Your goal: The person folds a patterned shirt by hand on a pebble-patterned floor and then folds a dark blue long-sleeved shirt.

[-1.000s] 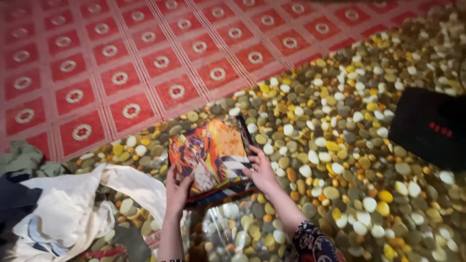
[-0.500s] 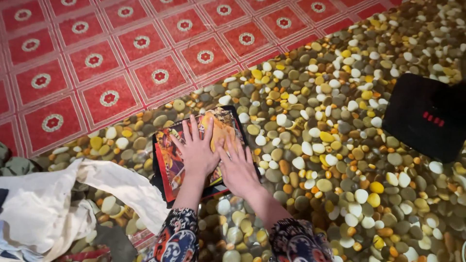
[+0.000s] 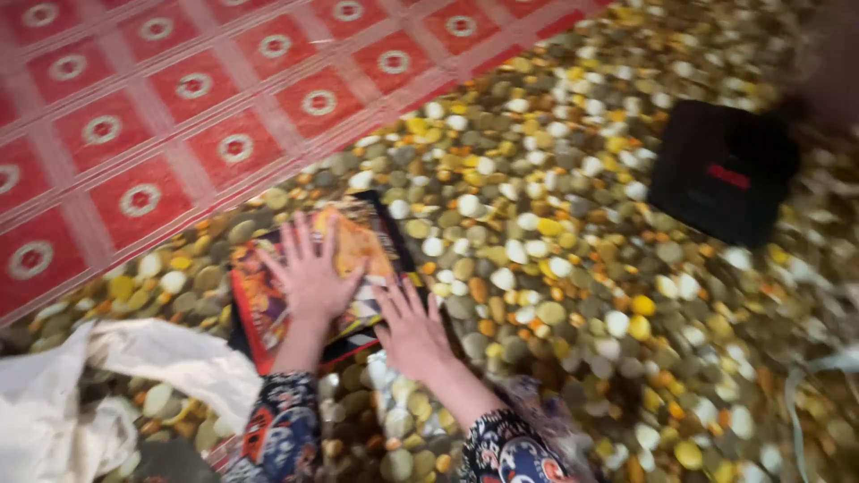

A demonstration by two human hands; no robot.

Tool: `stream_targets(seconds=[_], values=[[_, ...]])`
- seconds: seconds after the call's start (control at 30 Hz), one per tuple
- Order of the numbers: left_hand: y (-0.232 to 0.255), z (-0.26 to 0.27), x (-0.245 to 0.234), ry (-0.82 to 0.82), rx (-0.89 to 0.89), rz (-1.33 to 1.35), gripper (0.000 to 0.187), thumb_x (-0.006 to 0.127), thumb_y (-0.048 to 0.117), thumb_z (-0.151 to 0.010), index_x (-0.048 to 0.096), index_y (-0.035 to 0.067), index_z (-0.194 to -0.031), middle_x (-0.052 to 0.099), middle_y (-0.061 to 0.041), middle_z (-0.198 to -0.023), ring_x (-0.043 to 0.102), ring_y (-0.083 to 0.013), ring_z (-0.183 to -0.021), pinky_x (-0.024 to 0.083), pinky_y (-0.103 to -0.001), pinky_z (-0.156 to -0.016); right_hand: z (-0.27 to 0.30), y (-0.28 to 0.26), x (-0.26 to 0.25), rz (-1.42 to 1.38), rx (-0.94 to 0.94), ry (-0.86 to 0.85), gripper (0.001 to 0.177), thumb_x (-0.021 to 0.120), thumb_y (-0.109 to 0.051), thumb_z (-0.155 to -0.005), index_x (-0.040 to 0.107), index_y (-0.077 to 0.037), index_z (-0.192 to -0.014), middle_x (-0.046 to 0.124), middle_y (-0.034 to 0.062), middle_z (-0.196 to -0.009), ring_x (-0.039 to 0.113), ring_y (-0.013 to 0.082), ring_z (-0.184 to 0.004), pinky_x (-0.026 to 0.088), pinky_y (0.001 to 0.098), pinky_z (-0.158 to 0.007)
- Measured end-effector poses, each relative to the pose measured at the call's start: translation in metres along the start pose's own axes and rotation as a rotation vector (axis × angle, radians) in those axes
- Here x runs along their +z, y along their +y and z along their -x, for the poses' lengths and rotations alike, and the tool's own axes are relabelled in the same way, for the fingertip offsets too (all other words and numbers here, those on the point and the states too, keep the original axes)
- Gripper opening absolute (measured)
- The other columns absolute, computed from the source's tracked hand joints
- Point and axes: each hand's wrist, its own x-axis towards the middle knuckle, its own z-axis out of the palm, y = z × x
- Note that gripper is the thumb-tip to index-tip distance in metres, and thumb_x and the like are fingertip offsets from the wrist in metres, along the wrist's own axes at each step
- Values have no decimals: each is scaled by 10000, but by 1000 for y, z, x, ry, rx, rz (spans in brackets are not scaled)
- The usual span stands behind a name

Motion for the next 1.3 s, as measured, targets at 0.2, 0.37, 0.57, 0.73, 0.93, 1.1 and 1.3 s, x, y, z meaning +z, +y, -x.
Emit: stream_targets(seconds=[0.2, 0.37, 0.57, 0.73, 0.93, 1.1, 1.3], values=[[34, 39, -11, 215, 128, -8, 905, 510, 585, -901, 235, 168, -1655, 197, -203, -1713, 188, -391, -1569, 39, -742, -1182, 77, 42, -17, 50, 55, -58, 938, 648, -117, -855, 106, -119, -1621, 25, 203, -1686, 64, 368, -1556, 76, 637, -1202], [126, 91, -11, 192, 278, 91, 824, 586, 432, -930, 274, 129, -1630, 291, -118, -1677, 292, -312, -1547, 85, -724, -1197, 119, 67, -34, 73, 84, 95, 930, 647, -71, -817, 150, -67, -1603, 87, 204, -1684, 99, 369, -1556, 106, 622, -1206], [245, 145, -33, 177, 582, 266, 740, 556, 263, -954, 269, 121, -1620, 292, -119, -1676, 302, -308, -1530, 91, -717, -1193, 177, 107, -56, 99, 194, 227, 912, 651, -53, -760, 208, 55, -1550, 198, 240, -1639, 129, 379, -1550, 108, 615, -1222], [320, 194, -40, 247, 761, 326, 746, 557, 231, -931, 267, 120, -1610, 275, -129, -1669, 281, -332, -1523, 81, -732, -1175, 255, 147, -71, 133, 292, 280, 874, 648, -30, -751, 275, 65, -1536, 254, 258, -1609, 139, 406, -1534, 106, 619, -1219], [389, 276, -21, 74, 908, 307, 790, 571, 196, -878, 261, 51, -1590, 250, -156, -1665, 241, -332, -1525, 82, -697, -1189, 355, 193, -58, 62, 361, 362, 842, 700, -70, -743, 325, 59, -1486, 236, 289, -1583, 131, 419, -1510, 98, 645, -1182], [410, 333, 15, -150, 1095, 342, 858, 591, 166, -814, 233, -15, -1573, 199, -180, -1666, 176, -318, -1542, 94, -563, -1220, 421, 221, -16, 173, 442, 298, 893, 700, -47, -700, 317, 101, -1494, 256, 283, -1602, 141, 411, -1538, 111, 626, -1210], [407, 354, 30, -228, 1193, 367, 885, 614, 192, -804, 227, -31, -1568, 217, -168, -1653, 182, -317, -1534, 107, -534, -1224, 441, 231, 23, 113, 430, 392, 871, 716, -73, -720, 332, 134, -1474, 280, 304, -1587, 173, 425, -1525, 117, 609, -1220]])
